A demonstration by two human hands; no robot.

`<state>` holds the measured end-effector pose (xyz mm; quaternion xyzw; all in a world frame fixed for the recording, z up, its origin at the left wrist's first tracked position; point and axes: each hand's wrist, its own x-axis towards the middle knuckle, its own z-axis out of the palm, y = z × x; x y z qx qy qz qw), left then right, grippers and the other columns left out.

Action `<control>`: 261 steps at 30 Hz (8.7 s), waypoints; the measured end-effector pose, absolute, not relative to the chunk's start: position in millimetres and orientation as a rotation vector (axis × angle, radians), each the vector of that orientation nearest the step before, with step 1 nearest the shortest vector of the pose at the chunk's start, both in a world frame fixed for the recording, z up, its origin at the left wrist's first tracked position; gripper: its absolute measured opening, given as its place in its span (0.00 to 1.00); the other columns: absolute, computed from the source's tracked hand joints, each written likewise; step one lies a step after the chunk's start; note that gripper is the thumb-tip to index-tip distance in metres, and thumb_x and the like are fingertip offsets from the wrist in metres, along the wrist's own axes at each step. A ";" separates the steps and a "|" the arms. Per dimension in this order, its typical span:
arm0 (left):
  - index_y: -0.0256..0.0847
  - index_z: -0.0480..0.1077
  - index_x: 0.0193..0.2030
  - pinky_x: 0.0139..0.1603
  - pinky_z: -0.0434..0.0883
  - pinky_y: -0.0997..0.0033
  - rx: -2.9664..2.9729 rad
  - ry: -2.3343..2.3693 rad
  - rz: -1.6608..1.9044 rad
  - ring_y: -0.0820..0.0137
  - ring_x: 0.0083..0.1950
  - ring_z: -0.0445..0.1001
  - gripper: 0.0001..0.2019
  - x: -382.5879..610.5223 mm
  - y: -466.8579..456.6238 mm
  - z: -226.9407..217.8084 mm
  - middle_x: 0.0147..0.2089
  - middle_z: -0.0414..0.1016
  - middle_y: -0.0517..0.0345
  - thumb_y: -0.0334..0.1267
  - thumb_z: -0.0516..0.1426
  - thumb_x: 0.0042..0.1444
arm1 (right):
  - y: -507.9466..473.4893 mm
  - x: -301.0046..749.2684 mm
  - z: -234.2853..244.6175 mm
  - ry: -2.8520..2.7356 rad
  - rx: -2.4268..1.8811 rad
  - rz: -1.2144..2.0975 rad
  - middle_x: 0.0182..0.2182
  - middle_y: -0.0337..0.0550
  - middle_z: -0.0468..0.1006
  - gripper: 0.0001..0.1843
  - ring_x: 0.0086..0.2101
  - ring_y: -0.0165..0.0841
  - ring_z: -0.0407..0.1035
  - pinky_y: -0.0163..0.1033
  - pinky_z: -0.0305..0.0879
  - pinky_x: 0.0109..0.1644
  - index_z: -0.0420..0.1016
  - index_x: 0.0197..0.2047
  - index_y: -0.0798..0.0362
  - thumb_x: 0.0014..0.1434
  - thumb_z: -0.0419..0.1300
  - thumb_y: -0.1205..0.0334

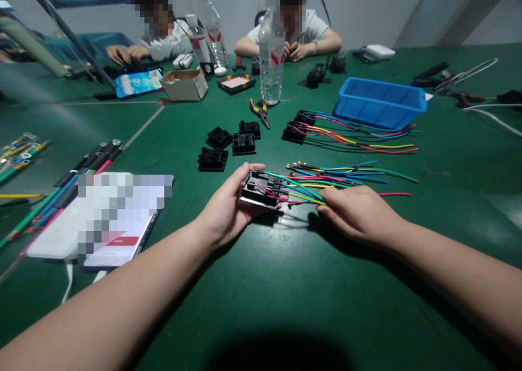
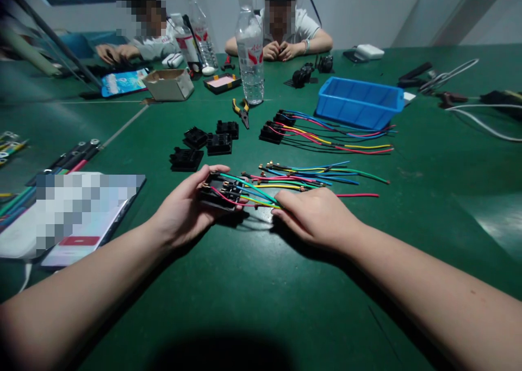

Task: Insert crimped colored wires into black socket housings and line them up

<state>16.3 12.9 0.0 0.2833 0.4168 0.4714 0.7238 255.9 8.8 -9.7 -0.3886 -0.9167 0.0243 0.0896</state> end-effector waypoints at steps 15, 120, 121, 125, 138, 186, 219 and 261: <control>0.40 0.66 0.51 0.45 0.74 0.65 0.896 0.846 1.081 0.68 0.41 0.78 0.15 9.5 18.1 -8.8 0.54 0.72 0.48 0.46 0.53 0.62 | 54.7 276.0 12.1 -2.552 -1.528 -0.172 0.23 0.39 0.71 0.20 0.23 0.33 0.63 0.35 0.47 0.29 0.65 0.33 0.50 0.68 0.40 0.50; 0.43 0.63 0.53 0.68 0.59 0.68 0.911 0.842 1.289 0.68 0.66 0.63 0.13 127.0 31.9 -24.6 0.59 0.68 0.52 0.42 0.48 0.64 | 15.0 254.0 -30.3 -2.649 -1.623 -0.143 0.66 0.68 0.54 0.52 0.66 0.52 0.49 0.62 0.41 0.67 0.52 0.68 0.70 0.61 0.35 0.30; 0.42 0.62 0.54 0.68 0.59 0.68 0.903 0.824 1.270 0.68 0.67 0.63 0.13 128.2 31.9 -22.8 0.59 0.68 0.52 0.42 0.48 0.65 | 15.9 254.7 -30.0 -2.654 -1.614 -0.122 0.66 0.67 0.54 0.52 0.66 0.52 0.49 0.62 0.42 0.67 0.52 0.68 0.70 0.61 0.35 0.30; 0.43 0.61 0.58 0.71 0.53 0.68 0.861 0.738 1.165 0.70 0.71 0.57 0.16 129.4 32.9 -16.9 0.63 0.66 0.52 0.42 0.44 0.67 | 20.0 257.6 -29.9 -2.687 -1.542 -0.054 0.67 0.65 0.52 0.52 0.66 0.52 0.48 0.60 0.48 0.66 0.50 0.70 0.67 0.60 0.39 0.30; 0.47 0.61 0.59 0.72 0.50 0.59 1.294 1.174 1.271 0.67 0.70 0.56 0.18 47.5 30.5 -27.0 0.67 0.62 0.53 0.42 0.51 0.63 | -4.4 249.4 -21.0 -2.577 -1.755 -0.202 0.64 0.68 0.58 0.51 0.64 0.53 0.53 0.60 0.47 0.67 0.56 0.67 0.71 0.60 0.41 0.31; 0.43 0.65 0.53 0.63 0.63 0.56 1.838 1.473 0.902 0.64 0.58 0.69 0.15 -10.5 26.0 -15.7 0.55 0.71 0.53 0.42 0.52 0.61 | 15.7 254.6 -32.5 -2.607 -1.478 -0.075 0.65 0.55 0.60 0.30 0.64 0.41 0.54 0.53 0.50 0.68 0.59 0.66 0.63 0.63 0.44 0.64; 0.39 0.60 0.65 0.64 0.49 0.28 2.385 2.120 0.246 0.40 0.72 0.45 0.28 -12.9 27.8 -21.3 0.72 0.51 0.41 0.48 0.49 0.61 | 16.9 256.5 -35.9 -2.629 -1.436 -0.145 0.64 0.55 0.62 0.29 0.63 0.43 0.56 0.54 0.53 0.67 0.60 0.66 0.64 0.63 0.45 0.65; 0.38 0.64 0.62 0.54 0.64 0.41 2.477 2.108 0.310 0.44 0.61 0.63 0.25 -12.5 24.8 -9.2 0.66 0.62 0.39 0.46 0.49 0.61 | 16.9 256.6 -36.0 -2.614 -1.445 -0.123 0.64 0.55 0.61 0.29 0.63 0.43 0.56 0.54 0.53 0.67 0.61 0.65 0.63 0.63 0.45 0.64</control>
